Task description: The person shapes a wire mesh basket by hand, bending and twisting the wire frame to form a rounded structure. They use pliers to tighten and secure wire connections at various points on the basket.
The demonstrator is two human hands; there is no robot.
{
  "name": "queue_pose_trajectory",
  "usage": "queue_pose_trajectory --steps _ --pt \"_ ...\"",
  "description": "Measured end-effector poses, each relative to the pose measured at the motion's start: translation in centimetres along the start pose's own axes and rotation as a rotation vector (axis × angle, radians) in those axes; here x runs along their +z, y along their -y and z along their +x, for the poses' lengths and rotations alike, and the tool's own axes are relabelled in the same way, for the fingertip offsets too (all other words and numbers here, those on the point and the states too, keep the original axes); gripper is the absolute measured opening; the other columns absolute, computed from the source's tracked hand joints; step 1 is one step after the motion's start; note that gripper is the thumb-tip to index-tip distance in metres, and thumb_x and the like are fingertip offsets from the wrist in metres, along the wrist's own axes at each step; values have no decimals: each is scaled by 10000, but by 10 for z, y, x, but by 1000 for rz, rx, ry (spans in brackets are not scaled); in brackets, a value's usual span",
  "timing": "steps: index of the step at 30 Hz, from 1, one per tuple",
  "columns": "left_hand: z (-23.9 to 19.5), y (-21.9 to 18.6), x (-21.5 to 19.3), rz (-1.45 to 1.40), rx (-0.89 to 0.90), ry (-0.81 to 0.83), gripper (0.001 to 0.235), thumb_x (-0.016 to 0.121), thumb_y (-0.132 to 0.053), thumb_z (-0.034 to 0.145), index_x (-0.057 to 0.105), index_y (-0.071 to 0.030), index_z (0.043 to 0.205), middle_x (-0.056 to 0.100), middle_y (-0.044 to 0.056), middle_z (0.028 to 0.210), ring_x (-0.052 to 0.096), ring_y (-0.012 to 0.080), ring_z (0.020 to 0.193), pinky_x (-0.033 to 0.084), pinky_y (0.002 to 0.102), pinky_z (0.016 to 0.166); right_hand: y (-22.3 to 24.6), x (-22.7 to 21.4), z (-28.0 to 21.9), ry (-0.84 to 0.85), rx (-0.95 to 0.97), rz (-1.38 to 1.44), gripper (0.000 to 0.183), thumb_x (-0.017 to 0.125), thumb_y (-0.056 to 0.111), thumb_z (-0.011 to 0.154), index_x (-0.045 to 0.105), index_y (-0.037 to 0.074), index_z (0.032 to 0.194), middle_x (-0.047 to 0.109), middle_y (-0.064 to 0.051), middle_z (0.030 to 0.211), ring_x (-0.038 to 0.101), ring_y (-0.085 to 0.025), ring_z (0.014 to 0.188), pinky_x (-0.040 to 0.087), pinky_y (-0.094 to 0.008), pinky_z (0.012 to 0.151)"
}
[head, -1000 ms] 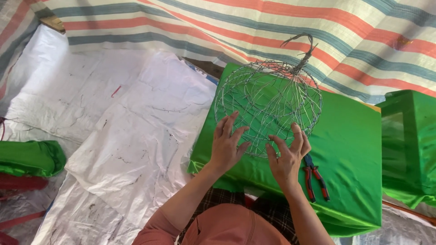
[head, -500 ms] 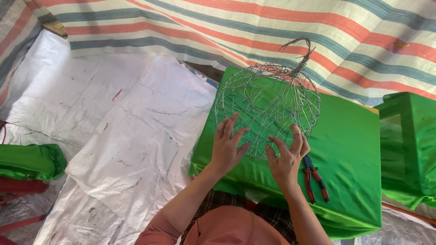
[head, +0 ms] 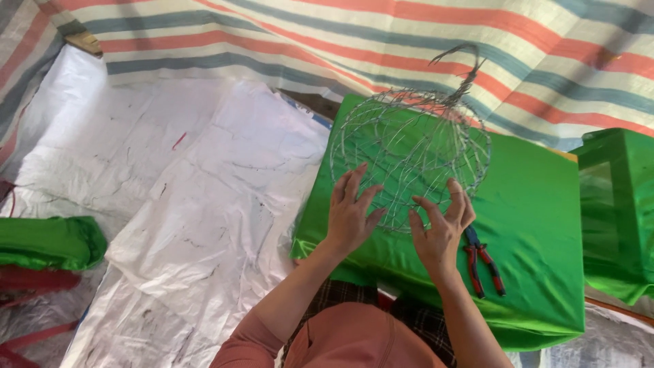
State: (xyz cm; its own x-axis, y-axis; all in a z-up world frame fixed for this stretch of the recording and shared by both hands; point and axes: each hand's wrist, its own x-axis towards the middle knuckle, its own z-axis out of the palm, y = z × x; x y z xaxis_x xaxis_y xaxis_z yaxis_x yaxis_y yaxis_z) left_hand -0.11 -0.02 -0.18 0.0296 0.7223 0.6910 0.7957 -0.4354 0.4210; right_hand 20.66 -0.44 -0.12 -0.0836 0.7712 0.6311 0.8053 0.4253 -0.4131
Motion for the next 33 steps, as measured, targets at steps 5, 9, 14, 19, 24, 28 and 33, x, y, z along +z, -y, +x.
queue_pose_trajectory --steps 5,9,14,19,24,28,33 --pt "1 0 -4 -39 -12 15 401 753 -399 883 707 -182 1218 425 138 1582 402 404 1414 356 524 1151 6 -2 1 6 21 20 278 799 220 918 763 222 1194 294 -134 1645 253 -438 1454 318 -631 1154" --pt "2 -2 -5 -23 -13 1 424 781 -390 862 705 -185 1225 422 129 1585 409 403 1408 369 527 1140 5 0 0 19 21 0 253 781 211 941 762 215 1193 276 -128 1652 234 -436 1460 325 -644 1135" --pt "1 0 -2 -22 -19 -26 395 759 -394 885 707 -188 1218 439 129 1572 430 399 1383 388 521 1122 4 3 -1 13 7 -14 284 801 183 917 763 231 1195 290 -130 1642 238 -446 1448 332 -657 1138" --pt "1 1 1 -24 -9 -34 403 774 -380 867 707 -198 1221 438 119 1577 424 392 1383 393 520 1117 3 1 0 10 6 -18 301 805 188 910 759 233 1204 288 -117 1644 227 -440 1459 332 -649 1146" --pt "2 -1 -1 -9 -14 -15 410 775 -395 866 693 -216 1225 434 117 1577 433 398 1372 397 522 1103 6 -4 4 26 32 -2 257 781 191 931 758 232 1184 266 -112 1650 229 -432 1454 338 -642 1131" --pt "1 -1 0 -16 -27 -7 395 769 -394 866 697 -211 1208 440 117 1570 435 401 1368 400 521 1098 4 -2 2 28 18 -9 288 793 185 909 755 231 1190 269 -118 1652 229 -449 1454 339 -660 1121" --pt "3 -1 2 8 -27 -11 400 752 -405 878 685 -223 1227 427 114 1586 426 399 1391 399 523 1098 8 -4 6 40 18 -3 220 732 220 979 740 234 1198 253 -114 1656 217 -440 1461 331 -651 1122"
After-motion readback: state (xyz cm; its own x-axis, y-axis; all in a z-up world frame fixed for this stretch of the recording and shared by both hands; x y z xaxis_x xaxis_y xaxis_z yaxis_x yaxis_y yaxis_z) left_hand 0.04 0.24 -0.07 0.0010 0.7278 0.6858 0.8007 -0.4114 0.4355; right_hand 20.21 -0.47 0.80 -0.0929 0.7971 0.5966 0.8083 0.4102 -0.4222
